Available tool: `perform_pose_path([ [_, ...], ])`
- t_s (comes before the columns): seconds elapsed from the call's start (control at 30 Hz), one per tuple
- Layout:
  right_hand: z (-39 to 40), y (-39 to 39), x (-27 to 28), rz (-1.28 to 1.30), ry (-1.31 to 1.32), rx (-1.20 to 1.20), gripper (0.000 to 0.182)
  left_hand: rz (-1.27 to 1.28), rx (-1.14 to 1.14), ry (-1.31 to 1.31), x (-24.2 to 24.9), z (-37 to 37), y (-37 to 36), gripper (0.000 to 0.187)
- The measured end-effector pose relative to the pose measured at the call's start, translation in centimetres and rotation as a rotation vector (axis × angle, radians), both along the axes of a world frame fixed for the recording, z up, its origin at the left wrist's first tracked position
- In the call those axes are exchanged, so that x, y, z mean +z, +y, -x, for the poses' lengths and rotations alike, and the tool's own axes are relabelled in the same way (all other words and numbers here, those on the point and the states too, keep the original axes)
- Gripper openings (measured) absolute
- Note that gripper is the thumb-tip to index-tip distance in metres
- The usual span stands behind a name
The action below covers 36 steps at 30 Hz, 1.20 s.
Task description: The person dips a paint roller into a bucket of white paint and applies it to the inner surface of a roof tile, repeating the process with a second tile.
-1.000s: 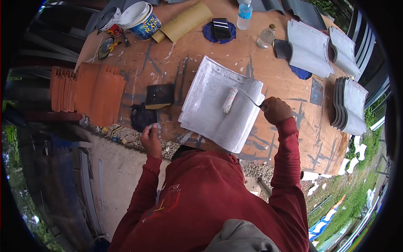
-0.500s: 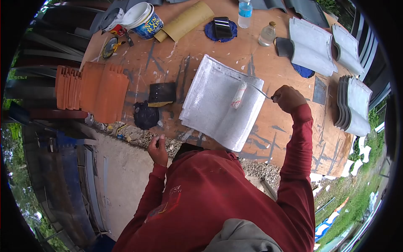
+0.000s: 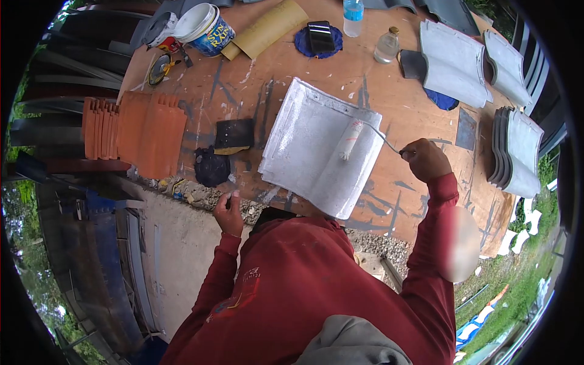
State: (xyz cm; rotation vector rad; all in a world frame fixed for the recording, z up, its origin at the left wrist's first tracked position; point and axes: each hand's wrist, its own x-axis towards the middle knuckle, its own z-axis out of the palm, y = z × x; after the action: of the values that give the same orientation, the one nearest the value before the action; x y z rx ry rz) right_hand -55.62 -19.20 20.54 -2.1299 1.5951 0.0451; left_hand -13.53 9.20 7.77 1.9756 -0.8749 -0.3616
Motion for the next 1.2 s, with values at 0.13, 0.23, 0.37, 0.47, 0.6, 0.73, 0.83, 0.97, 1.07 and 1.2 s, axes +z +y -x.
perform_pose_path([
  [0.13,2.6,3.0,3.4,0.084,0.07,-0.05,0.017,-0.032,0.023,-0.026,-0.6,-0.6,0.2,0.025],
  [0.23,2.8,3.1,0.9,-0.02,-0.11,-0.074,0.018,-0.037,-0.021,-0.039,-0.5,-0.3,-0.8,0.025],
  [0.37,2.0,4.4,-3.9,-0.078,-0.295,-0.075,0.02,-0.028,-0.077,-0.017,0.2,0.4,-1.8,0.024],
  [0.47,4.8,7.2,-4.7,-0.153,-0.338,-0.196,0.022,-0.014,-0.066,-0.002,0.4,-0.2,-1.0,0.024],
  [0.6,8.4,10.4,-3.2,-0.332,-0.331,-0.374,0.022,-0.119,-0.001,-0.07,-1.6,-1.5,1.1,0.023],
  [0.73,8.4,11.2,-4.6,-0.311,-0.548,-0.498,0.024,-0.104,-0.171,-0.14,-2.6,-1.1,0.8,0.02],
  [0.83,5.3,9.5,-5.7,-0.233,-0.589,-0.496,0.026,0.011,-0.405,-0.257,1.8,1.8,-1.5,0.013],
  [0.97,2.0,5.8,-8.4,-0.054,-0.469,-0.388,0.028,0.025,-0.477,-0.257,2.2,3.5,-1.3,0.013],
  [1.07,0.2,4.7,-8.5,-0.014,-0.497,-0.347,0.029,0.05,-0.502,-0.261,2.7,3.4,0.1,0.014],
  [1.2,-3.6,5.7,-6.1,-0.102,-0.739,-0.379,0.029,0.002,-0.378,-0.183,2.3,1.2,3.1,0.013],
])
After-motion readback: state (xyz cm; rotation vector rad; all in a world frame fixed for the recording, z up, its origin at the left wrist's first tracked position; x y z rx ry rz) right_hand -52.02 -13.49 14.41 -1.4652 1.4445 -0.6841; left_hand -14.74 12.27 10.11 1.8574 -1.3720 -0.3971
